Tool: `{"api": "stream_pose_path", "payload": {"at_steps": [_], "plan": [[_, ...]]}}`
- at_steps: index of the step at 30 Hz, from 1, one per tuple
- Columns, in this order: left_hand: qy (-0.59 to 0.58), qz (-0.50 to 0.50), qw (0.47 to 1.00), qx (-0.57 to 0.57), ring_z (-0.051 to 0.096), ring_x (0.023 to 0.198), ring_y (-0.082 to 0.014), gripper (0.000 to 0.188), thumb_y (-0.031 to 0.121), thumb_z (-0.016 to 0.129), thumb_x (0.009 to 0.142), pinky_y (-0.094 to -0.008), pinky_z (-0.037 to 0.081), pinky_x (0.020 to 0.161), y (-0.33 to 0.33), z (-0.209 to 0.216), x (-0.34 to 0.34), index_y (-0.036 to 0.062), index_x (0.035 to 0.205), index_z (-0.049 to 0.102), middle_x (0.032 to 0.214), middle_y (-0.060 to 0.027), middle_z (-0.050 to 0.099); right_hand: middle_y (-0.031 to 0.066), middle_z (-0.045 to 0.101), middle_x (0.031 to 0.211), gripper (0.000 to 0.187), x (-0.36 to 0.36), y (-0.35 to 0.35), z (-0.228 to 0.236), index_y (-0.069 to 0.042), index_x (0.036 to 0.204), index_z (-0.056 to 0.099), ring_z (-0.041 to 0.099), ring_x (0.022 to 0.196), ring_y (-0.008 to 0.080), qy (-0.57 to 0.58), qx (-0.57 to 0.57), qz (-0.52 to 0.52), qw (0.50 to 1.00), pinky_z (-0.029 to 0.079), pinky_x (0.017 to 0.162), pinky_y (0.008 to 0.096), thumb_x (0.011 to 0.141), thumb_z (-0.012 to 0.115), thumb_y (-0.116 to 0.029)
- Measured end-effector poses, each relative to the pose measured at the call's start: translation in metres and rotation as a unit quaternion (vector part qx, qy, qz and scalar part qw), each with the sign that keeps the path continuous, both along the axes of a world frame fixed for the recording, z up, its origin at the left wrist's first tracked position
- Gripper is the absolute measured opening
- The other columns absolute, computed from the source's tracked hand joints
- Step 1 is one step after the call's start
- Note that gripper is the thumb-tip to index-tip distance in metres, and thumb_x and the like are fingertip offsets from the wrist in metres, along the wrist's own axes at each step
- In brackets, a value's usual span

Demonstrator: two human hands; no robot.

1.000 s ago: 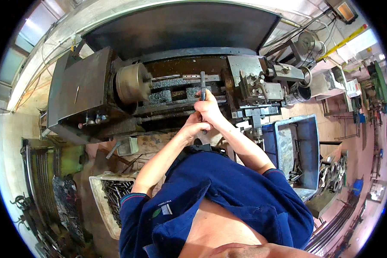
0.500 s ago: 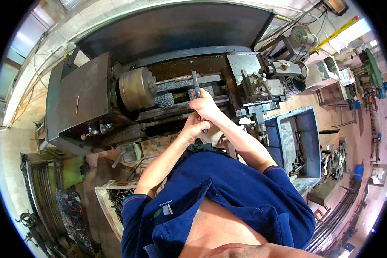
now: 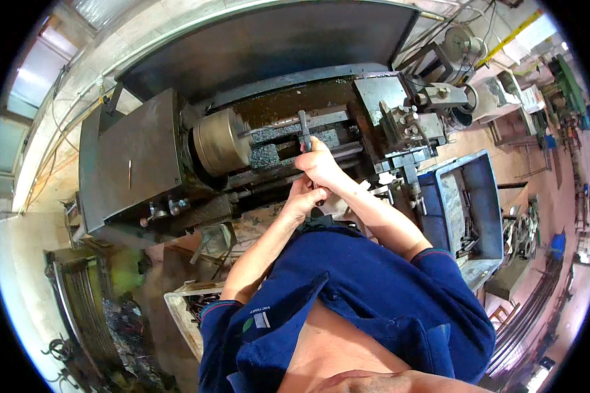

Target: The person repeatedly picks up small metal rods from a bin, places them into a rotating grinding machine, and then removes the processed rods to place them into a collection bin. The task involves a repetitive cycle of loading, grinding, and unloading metal parts.

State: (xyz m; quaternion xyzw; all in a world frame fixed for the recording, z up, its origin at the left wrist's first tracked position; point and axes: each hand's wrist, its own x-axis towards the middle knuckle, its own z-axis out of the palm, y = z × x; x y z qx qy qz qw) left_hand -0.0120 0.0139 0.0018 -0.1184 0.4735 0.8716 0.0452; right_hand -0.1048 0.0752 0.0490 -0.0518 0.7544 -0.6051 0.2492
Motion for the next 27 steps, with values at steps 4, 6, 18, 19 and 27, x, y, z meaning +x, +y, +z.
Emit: {"api": "stream_pose_path", "payload": {"at_steps": [4,6,18,19,27], "plan": [[-0.017,-0.008,0.999,-0.033,0.057,0.081,-0.0127,0.046,0.011,0.068,0.063,-0.0249,0.047,0.07,-0.023,-0.004,0.011,-0.003,0.103,0.051,0.089,-0.0036,0.058,0.0194,0.054,0.075,0.032,0.006,-0.023,-0.013,0.002,0.082,0.047,0.055,0.076,0.0275,0.049,0.007,0.049,0.998,0.043,0.069,0.0359,0.058,0.059,-0.016],[0.013,0.012,1.0,-0.025,0.057,0.081,-0.0131,0.043,0.009,0.067,0.063,-0.0253,0.047,0.07,-0.021,0.013,0.012,-0.0036,0.101,0.051,0.089,-0.0044,0.058,0.0172,0.054,0.074,0.03,0.006,-0.024,-0.005,0.002,0.082,0.048,0.055,0.075,0.0249,0.038,0.042,0.077,0.995,0.044,0.068,0.0344,0.059,0.058,-0.014],[-0.01,-0.027,0.999,-0.027,0.056,0.082,-0.0127,0.047,0.016,0.067,0.064,-0.0246,0.045,0.071,-0.016,0.003,0.009,-0.0039,0.104,0.05,0.088,-0.0046,0.058,0.0174,0.055,0.073,0.031,0.007,-0.016,0.005,0.004,0.081,0.049,0.054,0.073,0.023,0.022,0.028,0.053,0.998,0.044,0.067,0.0327,0.059,0.06,-0.013],[-0.008,-0.005,0.999,-0.031,0.056,0.081,-0.0123,0.047,0.016,0.068,0.065,-0.0242,0.045,0.069,-0.009,-0.001,0.007,-0.004,0.103,0.05,0.089,-0.0048,0.058,0.0149,0.055,0.073,0.029,0.004,-0.012,-0.003,0.003,0.081,0.049,0.053,0.072,0.0217,0.01,0.042,0.045,0.998,0.044,0.065,0.0322,0.06,0.06,-0.013],[-0.001,0.035,0.999,-0.033,0.057,0.066,-0.0122,0.035,0.01,0.065,0.067,-0.024,0.045,0.049,-0.016,-0.017,0.01,0.0014,0.099,0.054,0.084,-0.0056,0.059,0.0175,0.059,0.076,0.038,0.004,-0.03,-0.049,0.004,0.09,0.053,0.059,0.075,0.0233,0.029,-0.07,0.043,0.996,0.047,0.068,0.0326,0.057,0.062,-0.011]]}}
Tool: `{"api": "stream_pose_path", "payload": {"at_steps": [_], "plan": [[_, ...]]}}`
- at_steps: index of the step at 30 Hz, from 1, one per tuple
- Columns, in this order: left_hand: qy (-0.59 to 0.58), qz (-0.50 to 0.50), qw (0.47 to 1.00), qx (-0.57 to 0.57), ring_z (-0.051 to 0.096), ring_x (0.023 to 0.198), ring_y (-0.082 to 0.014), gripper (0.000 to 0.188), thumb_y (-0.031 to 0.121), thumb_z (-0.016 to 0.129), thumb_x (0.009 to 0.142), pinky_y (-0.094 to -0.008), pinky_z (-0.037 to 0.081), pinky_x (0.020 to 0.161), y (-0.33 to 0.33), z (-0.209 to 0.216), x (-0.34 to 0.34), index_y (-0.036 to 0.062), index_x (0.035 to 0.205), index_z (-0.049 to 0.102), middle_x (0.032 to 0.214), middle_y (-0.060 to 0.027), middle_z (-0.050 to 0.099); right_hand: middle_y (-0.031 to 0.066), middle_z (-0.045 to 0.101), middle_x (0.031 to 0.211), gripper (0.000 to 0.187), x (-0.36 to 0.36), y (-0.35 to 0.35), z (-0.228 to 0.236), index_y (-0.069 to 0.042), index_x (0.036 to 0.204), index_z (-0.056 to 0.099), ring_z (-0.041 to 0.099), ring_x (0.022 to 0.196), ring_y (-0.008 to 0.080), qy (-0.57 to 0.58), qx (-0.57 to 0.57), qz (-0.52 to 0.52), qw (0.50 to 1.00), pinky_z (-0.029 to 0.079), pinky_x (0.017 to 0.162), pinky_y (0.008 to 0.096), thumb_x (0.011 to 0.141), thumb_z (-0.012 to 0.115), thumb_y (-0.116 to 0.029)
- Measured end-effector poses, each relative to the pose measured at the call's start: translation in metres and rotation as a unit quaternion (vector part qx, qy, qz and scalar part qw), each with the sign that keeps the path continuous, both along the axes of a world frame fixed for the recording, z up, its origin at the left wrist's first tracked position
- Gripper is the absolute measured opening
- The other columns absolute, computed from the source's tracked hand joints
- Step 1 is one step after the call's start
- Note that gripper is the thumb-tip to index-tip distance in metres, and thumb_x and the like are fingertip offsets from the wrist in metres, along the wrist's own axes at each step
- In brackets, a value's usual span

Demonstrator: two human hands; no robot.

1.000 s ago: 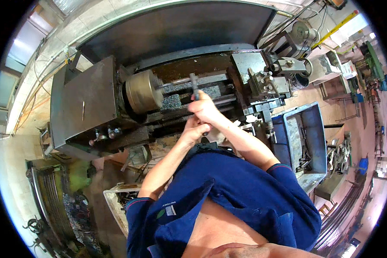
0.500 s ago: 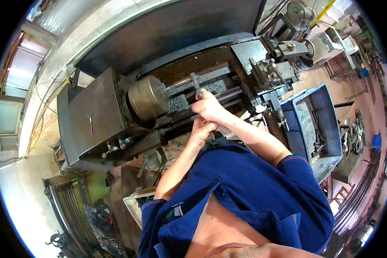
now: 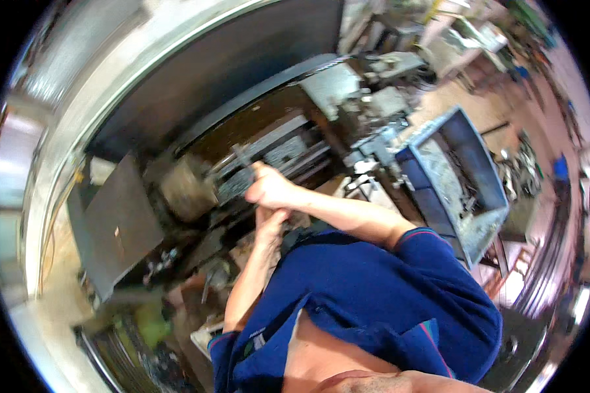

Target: The person repeatedly picks up small metal rods from a bin, places them into a rotating grinding machine, and then removes the processed rods to place them into a collection bin. The task involves a repetitive cycle of loading, grinding, and unloading metal parts.

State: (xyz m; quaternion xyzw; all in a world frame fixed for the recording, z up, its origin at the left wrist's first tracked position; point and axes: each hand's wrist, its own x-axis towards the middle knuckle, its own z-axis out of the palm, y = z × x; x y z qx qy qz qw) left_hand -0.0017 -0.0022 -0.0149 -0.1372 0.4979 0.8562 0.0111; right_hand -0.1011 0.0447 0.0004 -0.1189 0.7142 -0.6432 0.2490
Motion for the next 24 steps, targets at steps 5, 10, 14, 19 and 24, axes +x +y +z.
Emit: {"api": "stream_pose_path", "payload": {"at_steps": [5,10,14,19,24], "plan": [[-0.054,-0.02,0.998,0.008,0.057,0.072,-0.0152,0.042,0.016,0.069,0.068,-0.0274,0.047,0.056,0.013,-0.014,-0.009,0.0021,0.104,0.053,0.09,-0.0046,0.058,0.017,0.057,0.065,0.028,-0.005,0.025,0.024,0.001,0.078,0.052,0.058,0.063,0.0265,0.077,0.091,-0.037,0.992,0.047,0.058,0.0351,0.057,0.063,-0.014],[-0.039,-0.022,0.998,-0.031,0.055,0.07,-0.0112,0.033,0.023,0.067,0.074,-0.0236,0.043,0.049,-0.001,-0.004,0.002,0.0113,0.101,0.051,0.081,0.001,0.056,0.0214,0.055,0.072,0.031,0.003,0.001,0.003,0.004,0.085,0.046,0.057,0.079,0.0383,0.154,0.094,0.018,0.983,0.045,0.063,0.0401,0.061,0.056,-0.012],[-0.034,-0.013,0.999,-0.017,0.056,0.067,-0.0116,0.039,0.026,0.072,0.068,-0.0238,0.046,0.048,0.013,0.004,-0.004,0.0057,0.096,0.054,0.08,-0.0007,0.057,0.0215,0.055,0.074,0.031,0.001,0.031,0.047,0.004,0.084,0.046,0.058,0.077,0.0356,0.09,0.129,0.042,0.987,0.044,0.063,0.0401,0.058,0.056,-0.009],[-0.056,-0.019,0.998,-0.016,0.057,0.069,-0.0124,0.049,0.033,0.072,0.065,-0.0257,0.048,0.05,-0.003,-0.005,0.003,0.013,0.102,0.047,0.081,0.0004,0.056,0.0196,0.055,0.068,0.027,0.002,0.011,0.022,0.005,0.078,0.046,0.059,0.072,0.0323,0.106,0.063,0.008,0.992,0.044,0.058,0.0377,0.058,0.057,-0.008],[-0.031,-0.036,0.999,-0.022,0.058,0.067,-0.0144,0.044,0.031,0.071,0.065,-0.0272,0.049,0.05,-0.002,0.011,-0.001,0.0094,0.097,0.05,0.079,-0.0009,0.056,0.0104,0.051,0.06,0.021,0.002,0.007,0.02,-0.004,0.053,0.045,0.055,0.06,0.0242,0.061,0.061,-0.014,0.996,0.043,0.052,0.0346,0.053,0.062,-0.016]]}}
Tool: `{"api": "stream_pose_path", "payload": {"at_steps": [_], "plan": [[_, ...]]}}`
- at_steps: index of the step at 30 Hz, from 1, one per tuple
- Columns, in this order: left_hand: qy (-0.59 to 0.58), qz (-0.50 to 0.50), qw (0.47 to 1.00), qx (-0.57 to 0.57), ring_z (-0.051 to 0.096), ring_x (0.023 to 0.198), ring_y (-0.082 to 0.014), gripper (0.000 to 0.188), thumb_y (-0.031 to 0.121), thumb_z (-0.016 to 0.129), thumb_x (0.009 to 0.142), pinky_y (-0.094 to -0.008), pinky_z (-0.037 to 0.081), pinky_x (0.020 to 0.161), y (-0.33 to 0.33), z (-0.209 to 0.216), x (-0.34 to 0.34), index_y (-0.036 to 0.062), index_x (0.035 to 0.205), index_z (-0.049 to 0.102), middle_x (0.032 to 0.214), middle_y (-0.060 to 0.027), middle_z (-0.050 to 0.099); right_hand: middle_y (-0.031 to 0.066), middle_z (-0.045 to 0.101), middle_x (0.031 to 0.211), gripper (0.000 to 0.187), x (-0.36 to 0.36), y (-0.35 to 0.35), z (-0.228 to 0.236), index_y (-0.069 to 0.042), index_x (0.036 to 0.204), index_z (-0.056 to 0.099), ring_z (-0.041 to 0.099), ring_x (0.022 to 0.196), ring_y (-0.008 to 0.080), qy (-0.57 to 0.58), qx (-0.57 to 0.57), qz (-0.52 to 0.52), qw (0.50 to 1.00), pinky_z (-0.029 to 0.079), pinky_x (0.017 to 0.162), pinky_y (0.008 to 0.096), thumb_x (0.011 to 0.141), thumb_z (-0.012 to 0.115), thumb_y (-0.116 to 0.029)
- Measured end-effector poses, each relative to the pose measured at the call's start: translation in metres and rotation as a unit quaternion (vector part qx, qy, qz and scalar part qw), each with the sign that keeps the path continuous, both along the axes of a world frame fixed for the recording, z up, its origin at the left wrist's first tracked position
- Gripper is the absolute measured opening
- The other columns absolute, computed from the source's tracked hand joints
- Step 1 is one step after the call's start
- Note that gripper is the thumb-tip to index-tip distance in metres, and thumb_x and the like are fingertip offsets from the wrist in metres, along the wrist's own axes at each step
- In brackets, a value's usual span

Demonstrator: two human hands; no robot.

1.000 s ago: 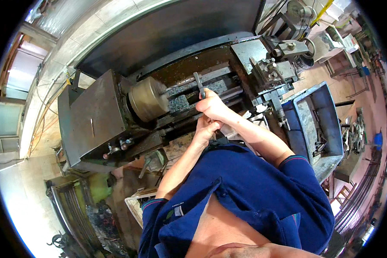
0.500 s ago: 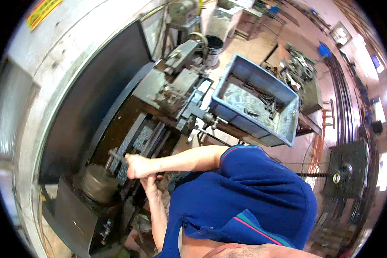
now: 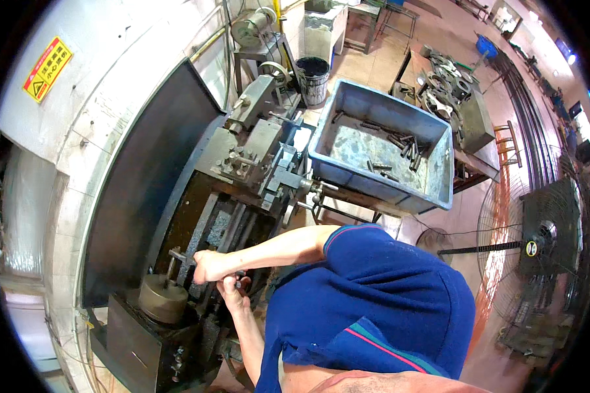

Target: The person repeatedly picks up small metal rods from a bin, places them into a rotating grinding machine, and then removes the processed rods to place them into a collection bin. The task involves a repetitive cycle of loading, grinding, and unloading metal parts.

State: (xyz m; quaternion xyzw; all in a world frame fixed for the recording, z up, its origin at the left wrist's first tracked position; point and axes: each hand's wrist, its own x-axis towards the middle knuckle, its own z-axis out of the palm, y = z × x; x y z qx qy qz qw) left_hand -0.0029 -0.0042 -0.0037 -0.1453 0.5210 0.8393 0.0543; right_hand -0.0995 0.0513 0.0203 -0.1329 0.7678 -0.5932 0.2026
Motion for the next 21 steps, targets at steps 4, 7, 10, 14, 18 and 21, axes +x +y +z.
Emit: {"api": "stream_pose_path", "payload": {"at_steps": [4,7,10,14,18,21], "plan": [[0.03,-0.06,0.998,-0.011,0.059,0.068,-0.0154,0.039,0.028,0.069,0.066,-0.0262,0.047,0.049,0.017,0.004,-0.014,0.0059,0.093,0.052,0.075,-0.0051,0.059,0.0122,0.051,0.066,0.023,-0.017,0.016,-0.027,-0.003,0.064,0.047,0.052,0.064,0.0269,0.064,0.076,-0.002,0.995,0.041,0.055,0.0354,0.056,0.06,-0.019],[0.015,-0.014,1.0,-0.02,0.06,0.069,-0.0151,0.044,0.032,0.07,0.065,-0.0252,0.048,0.048,0.018,-0.001,-0.007,0.0054,0.096,0.051,0.076,-0.0049,0.059,0.0124,0.049,0.064,0.021,-0.003,0.02,-0.006,-0.002,0.06,0.046,0.052,0.062,0.0265,0.033,0.039,-0.027,0.998,0.042,0.055,0.0354,0.055,0.061,-0.017],[0.008,0.015,0.999,-0.03,0.06,0.069,-0.0145,0.048,0.033,0.071,0.064,-0.0234,0.049,0.047,0.015,0.0,-0.001,0.0058,0.097,0.05,0.078,-0.0048,0.06,0.0131,0.049,0.061,0.013,0.0,0.013,-0.002,-0.001,0.051,0.044,0.052,0.061,0.0269,0.079,0.023,0.064,0.995,0.041,0.054,0.0345,0.051,0.055,-0.007],[0.014,0.024,0.998,-0.055,0.061,0.068,-0.0147,0.042,0.031,0.07,0.066,-0.0232,0.049,0.047,0.012,-0.001,-0.002,0.0052,0.093,0.052,0.079,-0.0053,0.061,0.0116,0.043,0.057,0.012,-0.002,0.019,0.009,-0.004,0.05,0.041,0.049,0.058,0.0258,0.067,0.01,0.078,0.995,0.04,0.054,0.0342,0.052,0.052,-0.01],[0.041,-0.012,0.997,-0.06,0.06,0.063,-0.0149,0.045,0.032,0.069,0.068,-0.0249,0.051,0.048,0.02,-0.002,-0.01,0.0049,0.099,0.05,0.079,-0.0037,0.06,0.012,0.045,0.065,0.017,0.005,0.029,0.012,-0.003,0.057,0.044,0.049,0.063,0.028,0.017,-0.008,-0.033,0.999,0.041,0.057,0.0362,0.06,0.054,-0.016],[0.035,0.001,0.997,-0.067,0.06,0.064,-0.0153,0.045,0.034,0.068,0.068,-0.0244,0.051,0.047,0.018,-0.005,-0.007,0.0048,0.098,0.05,0.079,-0.0045,0.06,0.0121,0.046,0.066,0.017,-0.002,0.033,0.014,-0.001,0.058,0.045,0.051,0.066,0.0293,0.075,0.014,0.048,0.996,0.041,0.059,0.0372,0.059,0.054,-0.014]]}}
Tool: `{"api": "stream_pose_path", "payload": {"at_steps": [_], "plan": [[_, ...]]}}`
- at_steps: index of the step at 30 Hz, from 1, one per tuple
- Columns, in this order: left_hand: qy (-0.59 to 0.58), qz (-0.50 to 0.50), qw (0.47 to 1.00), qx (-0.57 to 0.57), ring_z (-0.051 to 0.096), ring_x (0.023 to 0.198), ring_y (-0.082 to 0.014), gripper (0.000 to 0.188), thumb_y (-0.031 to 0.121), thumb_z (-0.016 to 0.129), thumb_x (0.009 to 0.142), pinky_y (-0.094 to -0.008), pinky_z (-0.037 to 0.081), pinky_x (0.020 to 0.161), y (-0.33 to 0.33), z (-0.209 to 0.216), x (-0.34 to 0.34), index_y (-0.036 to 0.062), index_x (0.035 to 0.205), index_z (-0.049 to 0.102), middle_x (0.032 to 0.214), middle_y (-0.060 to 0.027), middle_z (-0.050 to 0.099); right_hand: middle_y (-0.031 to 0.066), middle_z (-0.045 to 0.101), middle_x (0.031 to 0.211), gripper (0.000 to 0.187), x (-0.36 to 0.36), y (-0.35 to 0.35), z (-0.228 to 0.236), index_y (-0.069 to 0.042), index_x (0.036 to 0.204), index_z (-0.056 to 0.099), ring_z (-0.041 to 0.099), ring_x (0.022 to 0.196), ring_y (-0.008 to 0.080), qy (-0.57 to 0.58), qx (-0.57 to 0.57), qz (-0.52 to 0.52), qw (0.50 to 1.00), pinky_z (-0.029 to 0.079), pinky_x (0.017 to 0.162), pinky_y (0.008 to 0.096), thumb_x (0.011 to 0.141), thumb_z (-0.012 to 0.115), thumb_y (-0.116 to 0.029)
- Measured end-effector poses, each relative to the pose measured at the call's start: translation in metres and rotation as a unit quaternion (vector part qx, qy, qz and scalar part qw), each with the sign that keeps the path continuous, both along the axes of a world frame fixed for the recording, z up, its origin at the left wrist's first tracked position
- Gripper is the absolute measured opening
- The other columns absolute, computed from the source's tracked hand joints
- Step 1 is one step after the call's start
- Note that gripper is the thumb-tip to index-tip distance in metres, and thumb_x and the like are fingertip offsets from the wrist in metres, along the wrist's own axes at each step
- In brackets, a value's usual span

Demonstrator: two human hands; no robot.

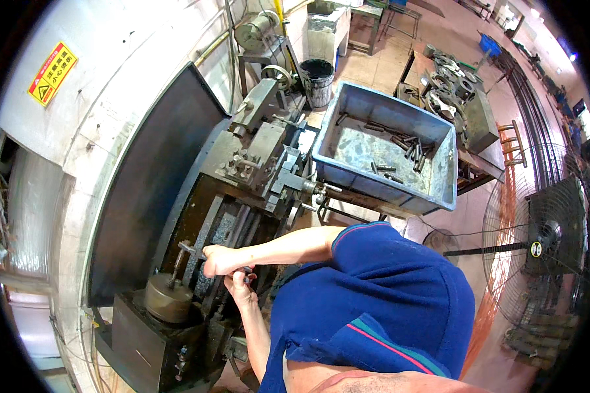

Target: The person repeatedly picks up small metal rods from a bin, places them into a rotating grinding machine, and then removes the processed rods to place them into a collection bin. The task involves a repetitive cycle of loading, grinding, and unloading metal parts.

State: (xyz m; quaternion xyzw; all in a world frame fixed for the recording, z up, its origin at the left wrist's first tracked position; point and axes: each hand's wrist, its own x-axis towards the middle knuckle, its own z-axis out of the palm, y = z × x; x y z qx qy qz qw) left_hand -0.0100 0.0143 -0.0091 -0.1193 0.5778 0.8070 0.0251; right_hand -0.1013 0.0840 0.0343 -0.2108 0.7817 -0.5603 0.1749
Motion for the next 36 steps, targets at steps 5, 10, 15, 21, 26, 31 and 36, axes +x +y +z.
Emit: {"api": "stream_pose_path", "payload": {"at_steps": [5,10,15,21,26,31,36], "plan": [[0.006,0.019,1.0,-0.011,0.06,0.065,-0.0147,0.044,0.033,0.067,0.069,-0.0237,0.05,0.047,-0.016,-0.003,0.009,0.0056,0.098,0.05,0.079,-0.0043,0.06,0.0125,0.045,0.066,0.019,-0.007,-0.029,-0.031,-0.004,0.053,0.042,0.047,0.066,0.0269,0.176,0.034,0.13,0.975,0.039,0.057,0.0347,0.054,0.056,-0.016],[0.016,-0.011,1.0,-0.01,0.06,0.066,-0.0146,0.046,0.032,0.07,0.067,-0.0241,0.05,0.048,-0.012,0.0,-0.001,0.0045,0.097,0.05,0.079,-0.0049,0.06,0.0108,0.042,0.064,0.025,-0.003,-0.016,-0.028,-0.003,0.059,0.042,0.045,0.062,0.0253,-0.021,-0.017,-0.019,0.999,0.039,0.057,0.0347,0.058,0.057,-0.023],[0.014,-0.06,0.998,0.017,0.059,0.066,-0.0142,0.038,0.027,0.071,0.064,-0.0237,0.046,0.049,0.009,0.01,-0.012,0.0033,0.087,0.052,0.074,-0.0049,0.059,0.0125,0.044,0.065,0.029,-0.001,0.013,-0.005,0.0,0.065,0.045,0.048,0.064,0.0267,-0.062,-0.061,-0.105,0.991,0.04,0.058,0.0349,0.06,0.058,-0.026],[0.08,-0.151,0.978,-0.122,0.053,0.081,-0.0127,0.059,0.012,0.074,0.059,-0.0245,0.044,0.069,0.02,-0.003,-0.011,-0.0044,0.108,0.045,0.094,-0.0067,0.054,0.0025,0.047,0.067,0.019,0.029,0.053,0.006,-0.003,0.078,0.047,0.044,0.063,0.012,-0.129,-0.19,-0.176,0.957,0.04,0.055,0.0279,0.06,0.054,-0.004],[0.171,-0.162,0.914,-0.332,0.056,0.097,-0.0296,0.079,0.027,0.077,0.05,-0.0363,0.043,0.082,0.038,0.01,0.012,0.0002,0.117,0.044,0.107,-0.0172,0.055,0.0084,0.055,0.075,0.035,0.084,0.103,0.046,-0.004,0.095,0.049,0.055,0.073,0.0112,-0.097,0.032,-0.2,0.974,0.044,0.06,0.0281,0.06,0.056,-0.006],[0.099,-0.228,0.857,-0.452,0.056,0.093,-0.0315,0.084,0.032,0.076,0.046,-0.0387,0.045,0.08,0.072,0.047,0.037,0.0004,0.116,0.043,0.102,-0.0168,0.055,0.0021,0.052,0.069,0.024,0.109,0.117,0.029,-0.004,0.088,0.053,0.051,0.063,0.0125,-0.237,-0.296,-0.319,0.869,0.042,0.056,0.0281,0.065,0.049,0.002],[0.116,-0.197,0.819,-0.527,0.056,0.086,-0.0291,0.08,0.029,0.077,0.048,-0.0381,0.045,0.076,0.105,0.089,0.051,0.0023,0.116,0.044,0.098,-0.0138,0.055,-0.0001,0.051,0.066,0.018,0.109,0.145,0.015,-0.004,0.08,0.056,0.044,0.055,0.0095,-0.161,-0.354,-0.345,0.854,0.036,0.049,0.0239,0.064,0.05,0.001]]}}
